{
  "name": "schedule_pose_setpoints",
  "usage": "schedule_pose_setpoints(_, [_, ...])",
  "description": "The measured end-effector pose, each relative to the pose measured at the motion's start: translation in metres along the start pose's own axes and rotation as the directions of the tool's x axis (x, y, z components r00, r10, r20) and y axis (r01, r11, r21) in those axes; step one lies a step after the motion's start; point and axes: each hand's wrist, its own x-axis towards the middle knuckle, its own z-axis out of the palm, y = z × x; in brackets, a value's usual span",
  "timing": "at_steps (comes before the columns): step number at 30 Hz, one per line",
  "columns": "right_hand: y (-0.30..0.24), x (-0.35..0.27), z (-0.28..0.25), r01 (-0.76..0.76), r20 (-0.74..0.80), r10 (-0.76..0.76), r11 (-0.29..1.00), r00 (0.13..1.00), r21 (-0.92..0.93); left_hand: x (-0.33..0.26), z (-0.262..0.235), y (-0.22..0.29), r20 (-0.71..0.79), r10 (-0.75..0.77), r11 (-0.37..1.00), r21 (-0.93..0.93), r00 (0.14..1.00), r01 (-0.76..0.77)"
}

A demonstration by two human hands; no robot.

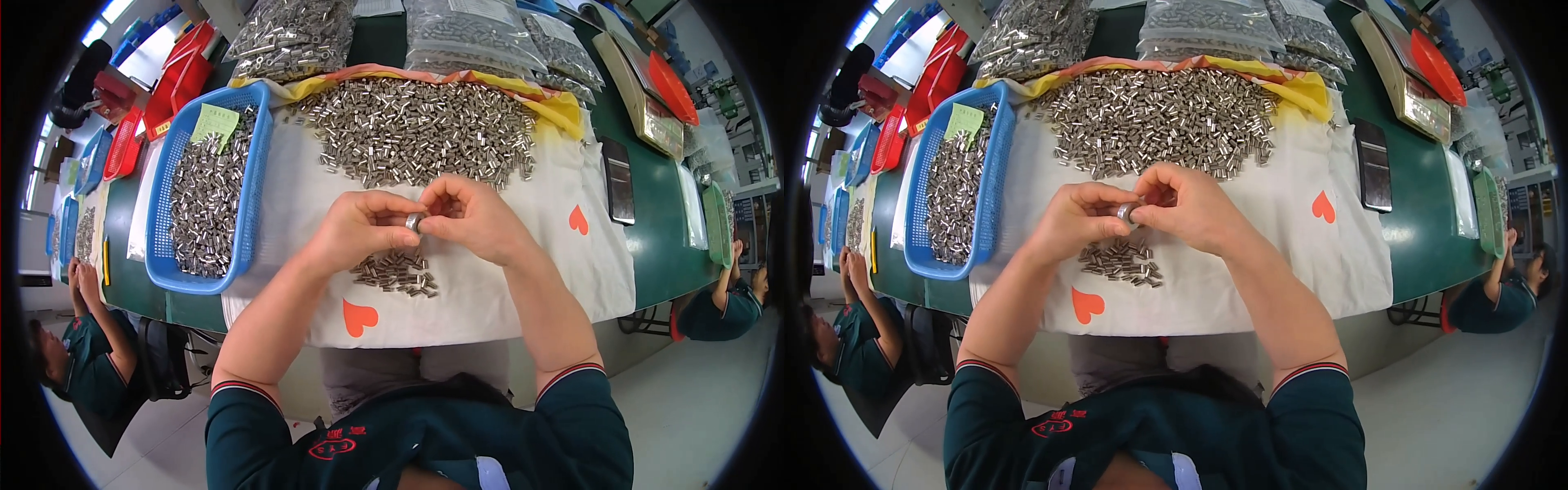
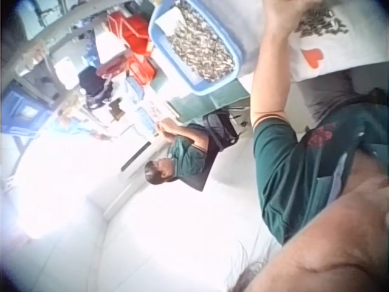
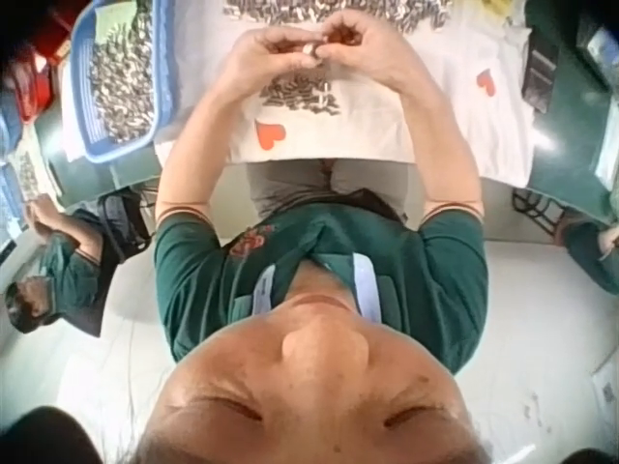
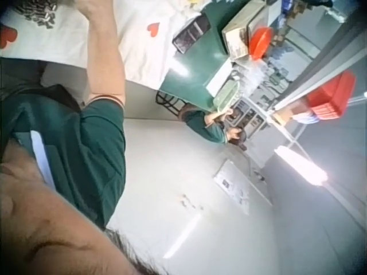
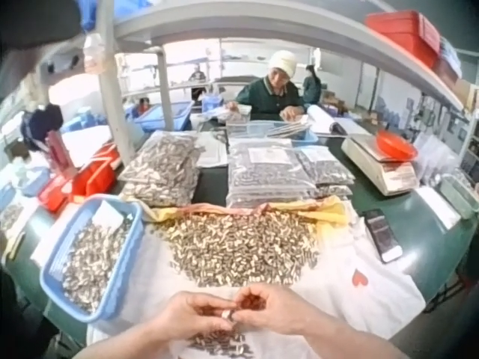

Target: Inspecting and sorting small metal hardware components on a workbench.

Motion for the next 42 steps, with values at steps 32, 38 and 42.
schedule_pose_setpoints(32, [-0.002,-0.141,0.005,0.543,-0.61,-0.628,0.761,0.483,-0.354,-0.008,0.163,0.032,-0.111,0.362,0.911,0.253,0.926,-0.326])
schedule_pose_setpoints(38, [0.006,-0.154,0.002,0.508,-0.586,-0.573,0.809,0.573,-0.294,-0.014,0.176,0.015,-0.18,0.289,0.955,0.118,0.94,-0.271])
schedule_pose_setpoints(42, [0.017,-0.156,0.004,0.473,-0.539,-0.525,0.846,0.659,-0.246,-0.023,0.173,-0.004,-0.214,0.237,0.966,0.152,0.948,-0.208])
